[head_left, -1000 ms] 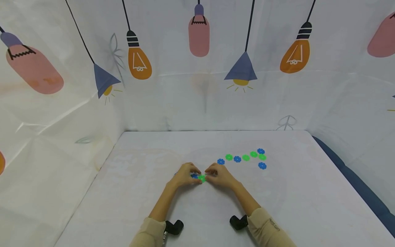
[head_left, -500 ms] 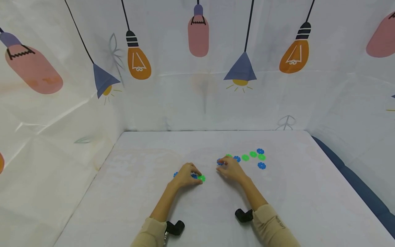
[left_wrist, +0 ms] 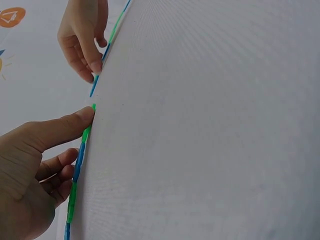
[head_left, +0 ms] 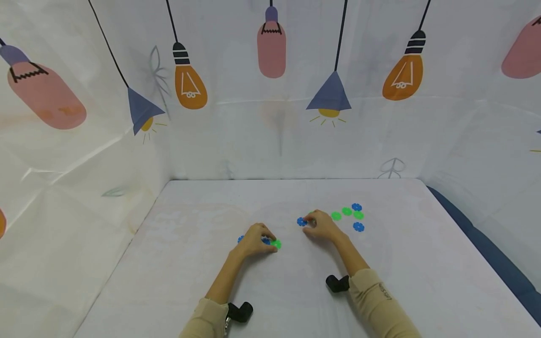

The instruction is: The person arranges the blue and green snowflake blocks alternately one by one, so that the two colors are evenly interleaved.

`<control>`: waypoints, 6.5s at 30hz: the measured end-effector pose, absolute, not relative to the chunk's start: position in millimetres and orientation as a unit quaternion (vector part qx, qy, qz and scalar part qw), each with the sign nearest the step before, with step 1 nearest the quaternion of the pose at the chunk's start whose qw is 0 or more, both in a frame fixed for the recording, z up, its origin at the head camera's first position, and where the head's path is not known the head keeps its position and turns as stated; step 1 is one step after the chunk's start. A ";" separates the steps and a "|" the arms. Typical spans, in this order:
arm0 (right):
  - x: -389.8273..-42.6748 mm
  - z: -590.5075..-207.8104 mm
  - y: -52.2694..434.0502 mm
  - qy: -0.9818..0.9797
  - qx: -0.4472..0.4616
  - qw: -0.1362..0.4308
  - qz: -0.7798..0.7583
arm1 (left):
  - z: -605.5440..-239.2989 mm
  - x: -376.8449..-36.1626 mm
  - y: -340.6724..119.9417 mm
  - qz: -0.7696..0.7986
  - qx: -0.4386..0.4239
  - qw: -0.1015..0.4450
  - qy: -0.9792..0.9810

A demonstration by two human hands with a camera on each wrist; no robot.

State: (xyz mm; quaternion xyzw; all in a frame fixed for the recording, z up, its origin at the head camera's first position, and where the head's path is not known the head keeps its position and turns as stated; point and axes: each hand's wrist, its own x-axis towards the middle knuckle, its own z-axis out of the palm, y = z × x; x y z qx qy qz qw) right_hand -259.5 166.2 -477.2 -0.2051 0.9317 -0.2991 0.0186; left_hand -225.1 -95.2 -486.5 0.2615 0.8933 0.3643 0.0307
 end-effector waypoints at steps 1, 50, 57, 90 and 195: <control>-260.0 -477.8 166.1 0.932 -0.206 0.019 -0.298 | -486.8 -225.3 -95.3 0.365 0.261 0.031 0.893; -263.5 -485.6 157.4 0.936 -0.181 -0.027 -0.300 | -489.0 -227.2 -95.3 0.366 0.254 0.033 0.895; -266.8 -484.7 151.4 0.944 -0.161 -0.005 -0.289 | -488.6 -226.3 -95.2 0.369 0.251 0.033 0.894; -268.5 -482.7 153.1 0.912 -0.215 0.022 -0.347 | -487.3 -225.6 -94.6 0.378 0.252 0.044 0.890; -214.7 -486.1 129.5 0.909 -0.290 -0.015 -0.300 | -488.7 -226.6 -82.0 0.349 0.280 0.014 0.894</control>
